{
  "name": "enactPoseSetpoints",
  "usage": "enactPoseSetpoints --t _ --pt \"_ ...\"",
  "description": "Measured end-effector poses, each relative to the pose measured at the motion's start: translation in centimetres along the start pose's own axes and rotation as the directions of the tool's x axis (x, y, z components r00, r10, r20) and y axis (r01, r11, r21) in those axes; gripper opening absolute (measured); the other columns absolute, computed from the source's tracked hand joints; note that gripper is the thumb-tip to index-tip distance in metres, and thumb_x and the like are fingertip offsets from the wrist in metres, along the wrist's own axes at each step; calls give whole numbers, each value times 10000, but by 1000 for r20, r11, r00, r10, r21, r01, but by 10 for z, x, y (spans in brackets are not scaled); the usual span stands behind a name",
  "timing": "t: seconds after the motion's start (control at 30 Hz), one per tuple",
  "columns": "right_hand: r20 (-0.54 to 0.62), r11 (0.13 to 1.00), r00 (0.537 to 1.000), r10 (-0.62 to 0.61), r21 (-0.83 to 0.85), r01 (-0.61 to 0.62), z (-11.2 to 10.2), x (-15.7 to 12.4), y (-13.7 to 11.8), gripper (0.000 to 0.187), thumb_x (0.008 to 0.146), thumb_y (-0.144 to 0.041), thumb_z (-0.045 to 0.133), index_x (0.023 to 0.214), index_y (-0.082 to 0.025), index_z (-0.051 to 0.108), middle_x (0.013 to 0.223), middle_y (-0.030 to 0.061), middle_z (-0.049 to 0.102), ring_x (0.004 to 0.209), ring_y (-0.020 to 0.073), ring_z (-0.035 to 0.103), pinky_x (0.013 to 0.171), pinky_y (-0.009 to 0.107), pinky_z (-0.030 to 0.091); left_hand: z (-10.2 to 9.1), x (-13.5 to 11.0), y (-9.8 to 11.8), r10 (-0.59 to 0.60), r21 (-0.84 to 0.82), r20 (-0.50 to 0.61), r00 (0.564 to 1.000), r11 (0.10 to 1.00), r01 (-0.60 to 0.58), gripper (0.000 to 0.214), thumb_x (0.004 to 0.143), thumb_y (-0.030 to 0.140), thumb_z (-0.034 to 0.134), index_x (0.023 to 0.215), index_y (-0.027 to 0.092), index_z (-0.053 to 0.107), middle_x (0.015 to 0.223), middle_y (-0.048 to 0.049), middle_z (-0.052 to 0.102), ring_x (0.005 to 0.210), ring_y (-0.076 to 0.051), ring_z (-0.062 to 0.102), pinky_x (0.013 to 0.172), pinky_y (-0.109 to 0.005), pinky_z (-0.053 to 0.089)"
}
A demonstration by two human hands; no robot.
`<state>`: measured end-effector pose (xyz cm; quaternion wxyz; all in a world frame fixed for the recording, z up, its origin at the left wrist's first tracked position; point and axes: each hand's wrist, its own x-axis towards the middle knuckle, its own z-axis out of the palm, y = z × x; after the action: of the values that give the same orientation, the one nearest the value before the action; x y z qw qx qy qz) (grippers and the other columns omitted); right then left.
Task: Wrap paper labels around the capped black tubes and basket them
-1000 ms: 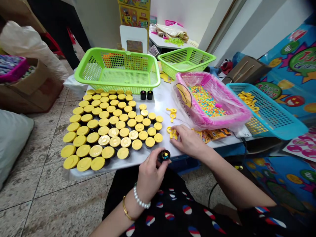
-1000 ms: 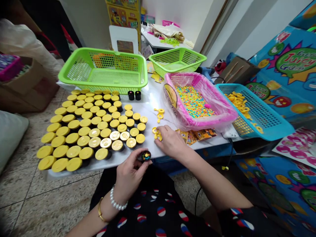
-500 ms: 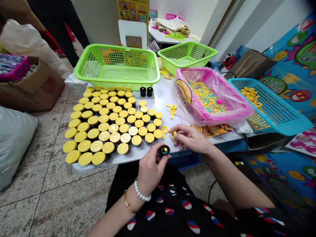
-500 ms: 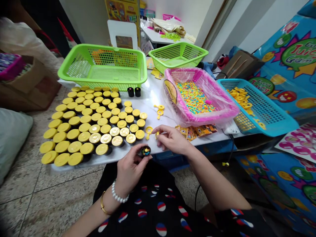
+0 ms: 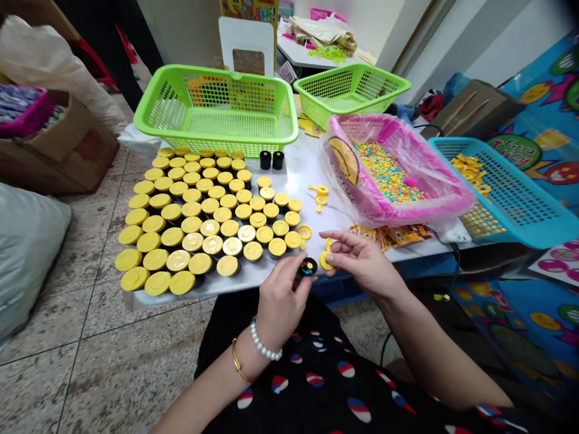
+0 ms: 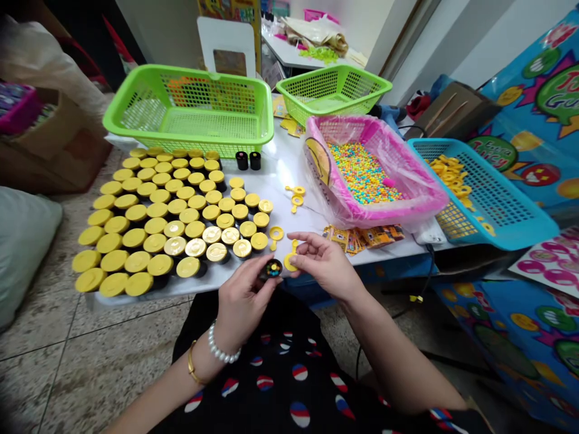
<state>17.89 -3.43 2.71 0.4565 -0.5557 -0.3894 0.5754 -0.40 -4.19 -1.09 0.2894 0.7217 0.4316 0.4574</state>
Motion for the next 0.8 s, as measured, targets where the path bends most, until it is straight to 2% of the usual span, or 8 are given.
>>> enactPoseSetpoints --t 0.13,0.2,0.3,0.37,0.53,0.67,0.8 --pt "-13 999 999 33 -27 -34 0 -1 -4 334 618 -315 869 854 -176 677 749 -16 635 623 129 649 539 253 575 0 0 0 9 5 3 1000 1000 -9 363 848 105 680 1203 168 638 1078 -93 714 936 -189 701 763 -279 603" --pt "-5 998 999 51 -48 -51 0 -1 -6 315 596 -309 883 773 -159 670 668 -24 634 521 83 581 476 198 494 0 -2 -1 9 9 2 1000 1000 -9 344 846 118 690 1184 166 648 1071 -93 719 936 -192 704 761 -280 607" --pt "27 996 996 85 18 -86 4 0 -7 305 626 -334 870 765 -151 671 564 -52 586 402 27 428 387 158 310 -1 -2 -1 5 16 2 1000 1000 -5 317 842 129 696 1154 165 659 1064 -95 723 916 -194 707 737 -279 612" --pt "20 995 997 80 54 -81 12 -1 -5 310 635 -346 866 775 -154 667 532 -65 557 398 27 407 390 160 275 -1 -2 -1 2 15 3 1000 1000 -2 296 851 136 681 1146 165 661 1060 -96 723 899 -189 708 691 -265 611" --pt "-52 1000 999 16 8 -15 29 -2 3 301 658 -361 853 749 -161 648 616 -36 621 455 56 500 449 180 385 -1 -1 0 -40 -5 13 999 999 40 255 876 175 656 1131 172 666 1043 -88 713 859 -174 698 641 -253 602" --pt "-61 999 997 42 36 -40 29 -2 7 325 652 -385 855 735 -166 629 638 -22 656 469 88 568 469 206 465 -1 -2 -1 -73 -33 19 997 997 74 271 862 154 658 1132 183 672 1052 -81 696 747 -136 664 609 -237 584" --pt "-67 1000 998 18 10 -18 29 -3 8 321 671 -389 846 745 -170 623 640 -24 658 477 87 575 470 202 483 -7 -3 3 -91 -50 66 994 994 94 319 872 155 624 1189 159 660 1052 -88 642 573 -68 562 528 -204 532"
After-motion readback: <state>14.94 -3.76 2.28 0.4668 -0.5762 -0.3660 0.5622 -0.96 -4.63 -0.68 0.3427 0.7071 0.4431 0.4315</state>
